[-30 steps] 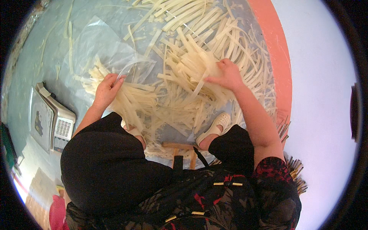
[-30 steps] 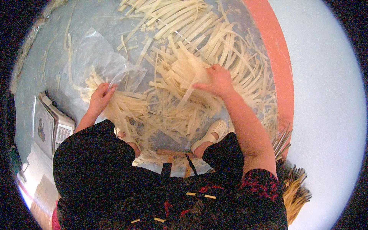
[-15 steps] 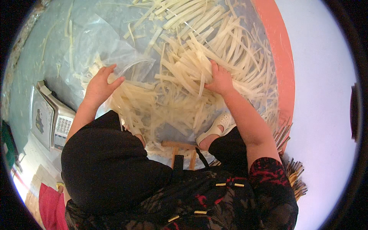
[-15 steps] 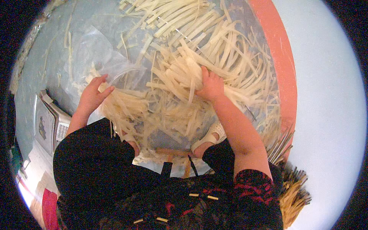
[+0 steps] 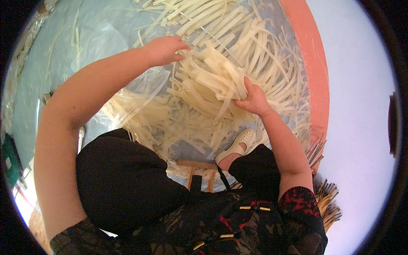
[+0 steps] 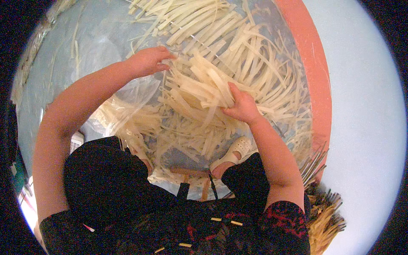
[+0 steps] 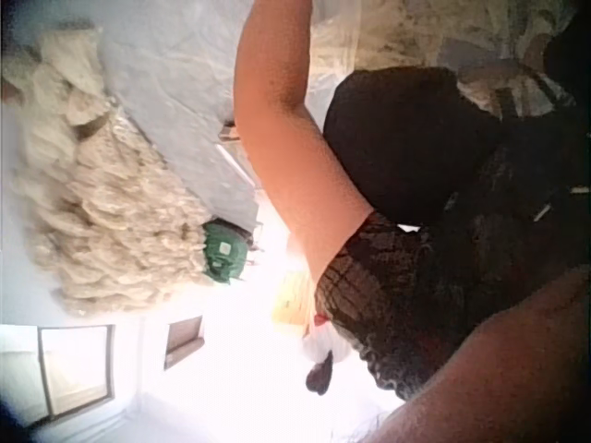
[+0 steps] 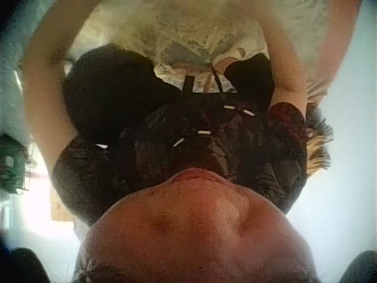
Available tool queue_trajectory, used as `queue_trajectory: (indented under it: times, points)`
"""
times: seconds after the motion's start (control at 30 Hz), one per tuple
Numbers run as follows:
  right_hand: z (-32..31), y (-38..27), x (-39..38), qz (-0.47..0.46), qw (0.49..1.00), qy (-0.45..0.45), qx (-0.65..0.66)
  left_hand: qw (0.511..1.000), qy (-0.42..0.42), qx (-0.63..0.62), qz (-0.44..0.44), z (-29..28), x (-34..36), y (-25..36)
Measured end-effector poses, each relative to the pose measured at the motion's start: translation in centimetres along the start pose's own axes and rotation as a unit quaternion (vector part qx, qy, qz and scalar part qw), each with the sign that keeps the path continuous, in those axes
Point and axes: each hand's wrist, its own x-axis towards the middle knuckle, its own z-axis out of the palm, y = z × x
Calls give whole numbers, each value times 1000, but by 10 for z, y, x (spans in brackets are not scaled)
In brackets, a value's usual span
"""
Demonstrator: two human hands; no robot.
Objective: The person gathers long white flexible strips into bundles by hand, uses a thin white tie to secure the bundles, and places them aside while using a scale nearby.
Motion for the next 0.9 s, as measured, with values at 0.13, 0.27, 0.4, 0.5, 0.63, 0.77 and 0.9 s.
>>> queue_trajectory:
  times: [0.13, 0.27, 0.4, 0.5, 0.63, 0.77, 0.9]
  points:
    - [4, 14, 17, -77, 997, -10, 31, 995, -91, 36, 1, 26, 11, 7]
    - [-19, 15, 25, -46, 988, -150, -1, 993, -62, 36, 91, 38, 13, 13]
    - [-65, 10, 11, -41, 980, -180, -74, 989, -85, 103, 69, 23, 20, 15]
    - [-79, 5, 2, -26, 984, -139, 110, 991, -54, 8, 126, 31, 21, 45]
    - [-52, 6, 11, 33, 988, -76, 129, 980, -109, -20, 165, 67, 26, 80]
    - [-9, 12, 35, -28, 999, 37, 11, 983, -26, -108, 148, 89, 17, 65]
    - [6, 11, 34, -38, 983, 71, 168, 996, 62, -33, 58, 95, -6, 55]
